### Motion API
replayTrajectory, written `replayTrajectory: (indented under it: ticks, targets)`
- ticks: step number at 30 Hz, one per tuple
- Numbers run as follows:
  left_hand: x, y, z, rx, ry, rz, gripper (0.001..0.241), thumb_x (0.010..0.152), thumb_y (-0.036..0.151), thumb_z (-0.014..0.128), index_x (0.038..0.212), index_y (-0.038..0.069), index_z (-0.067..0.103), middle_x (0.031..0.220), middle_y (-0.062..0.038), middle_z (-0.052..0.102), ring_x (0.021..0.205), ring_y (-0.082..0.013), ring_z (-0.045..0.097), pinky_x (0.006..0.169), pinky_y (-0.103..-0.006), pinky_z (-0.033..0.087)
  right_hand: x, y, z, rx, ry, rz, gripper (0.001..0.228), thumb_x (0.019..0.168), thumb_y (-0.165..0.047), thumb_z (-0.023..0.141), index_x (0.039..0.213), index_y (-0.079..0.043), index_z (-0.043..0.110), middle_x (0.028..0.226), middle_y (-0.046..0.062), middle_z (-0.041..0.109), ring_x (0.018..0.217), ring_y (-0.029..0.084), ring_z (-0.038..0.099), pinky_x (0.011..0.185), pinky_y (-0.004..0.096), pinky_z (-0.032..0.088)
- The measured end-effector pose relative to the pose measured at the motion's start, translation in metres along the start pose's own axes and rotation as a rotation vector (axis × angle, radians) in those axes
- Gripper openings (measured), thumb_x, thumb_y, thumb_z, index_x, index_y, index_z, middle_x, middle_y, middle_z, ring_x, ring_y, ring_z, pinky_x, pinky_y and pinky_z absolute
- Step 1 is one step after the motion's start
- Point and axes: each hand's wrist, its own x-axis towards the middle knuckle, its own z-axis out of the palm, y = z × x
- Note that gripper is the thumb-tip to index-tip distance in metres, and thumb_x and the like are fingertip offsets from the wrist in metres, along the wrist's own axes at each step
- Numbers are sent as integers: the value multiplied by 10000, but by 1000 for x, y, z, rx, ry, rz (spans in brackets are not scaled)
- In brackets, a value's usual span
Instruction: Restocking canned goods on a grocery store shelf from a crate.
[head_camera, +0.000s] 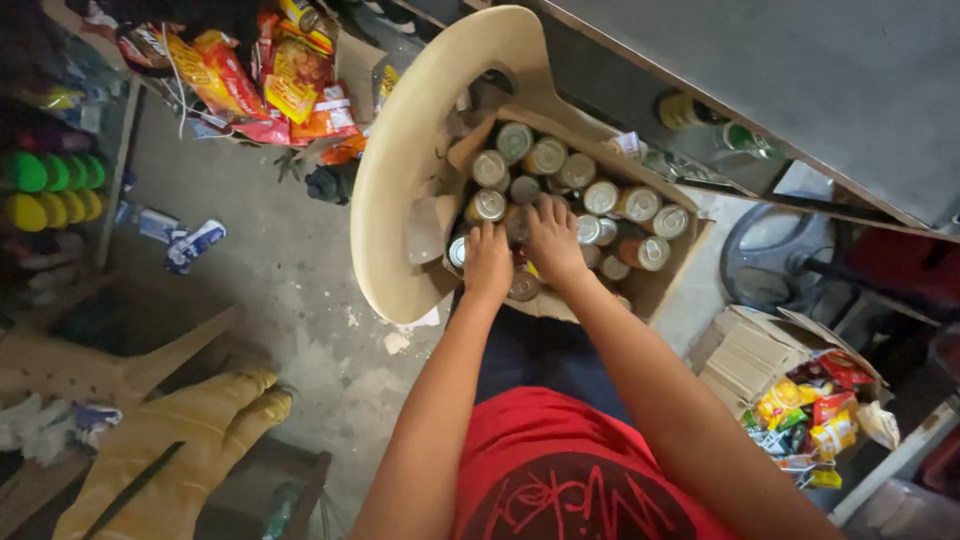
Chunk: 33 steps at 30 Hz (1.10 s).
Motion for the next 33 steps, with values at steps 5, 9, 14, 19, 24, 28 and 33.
replayTrajectory:
  ticks: [5, 9, 14, 19, 24, 28, 33]
  targets:
    - [-5, 2, -29, -100, -11, 0, 453, 789, 66, 728, 1226, 24, 614, 1207, -160, 592, 1138, -383, 561, 991, -478, 460, 8, -2, -30, 57, -51, -26, 650, 639, -257, 853, 1199, -22, 619, 1318, 173, 548, 1264, 391, 466, 1039, 520, 391]
    - [0, 4, -43, -369, -5, 106, 681, 699, 38, 794, 1339, 23, 563, 1300, -192, 568, 1203, -417, 558, 1012, -480, 471, 7, 14, -81, 407, 46, -29, 593, 666, -224, 907, 1155, -13, 647, 1263, 175, 618, 1197, 359, 544, 1012, 473, 453]
    - [16, 63, -136, -600, 16, 235, 701, 749, 28, 800, 1407, 59, 557, 1313, -175, 622, 1222, -380, 598, 1009, -449, 497, -1, 46, -157, 1212, -122, 350, 606, 809, -129, 796, 1349, 3, 554, 1230, 94, 691, 1122, 190, 671, 981, 365, 556]
    - [20, 159, -255, -609, 126, 369, 645, 780, 88, 849, 1369, 66, 589, 1235, -167, 678, 1136, -360, 647, 947, -437, 521, -7, 30, -285, 1360, 153, 197, 571, 890, -71, 762, 1413, 11, 546, 1298, 84, 677, 1198, 170, 643, 1061, 344, 512]
    - [27, 247, -337, -711, 340, 517, 668, 735, 159, 881, 1325, 29, 596, 1165, -158, 701, 1058, -314, 696, 935, -410, 554, -13, 14, -386, 1279, 497, -92, 696, 852, 49, 772, 1463, -13, 445, 1427, 93, 574, 1347, 210, 566, 1129, 381, 493]
    - [49, 305, -372, -749, 439, 627, 639, 756, 175, 888, 1310, 31, 603, 1157, -155, 708, 1045, -306, 706, 919, -401, 565, -12, 9, -456, 1242, 672, -100, 751, 863, 69, 751, 1508, -47, 384, 1457, 63, 515, 1370, 182, 529, 1083, 366, 509]
    - [85, 354, -398, -731, 421, 732, 634, 747, 158, 863, 1303, 55, 576, 1117, -161, 723, 1013, -341, 711, 848, -427, 567, 7, 43, -505, 1191, 736, -61, 767, 856, 76, 739, 1539, -57, 416, 1376, 92, 621, 1248, 209, 633, 1017, 359, 547]
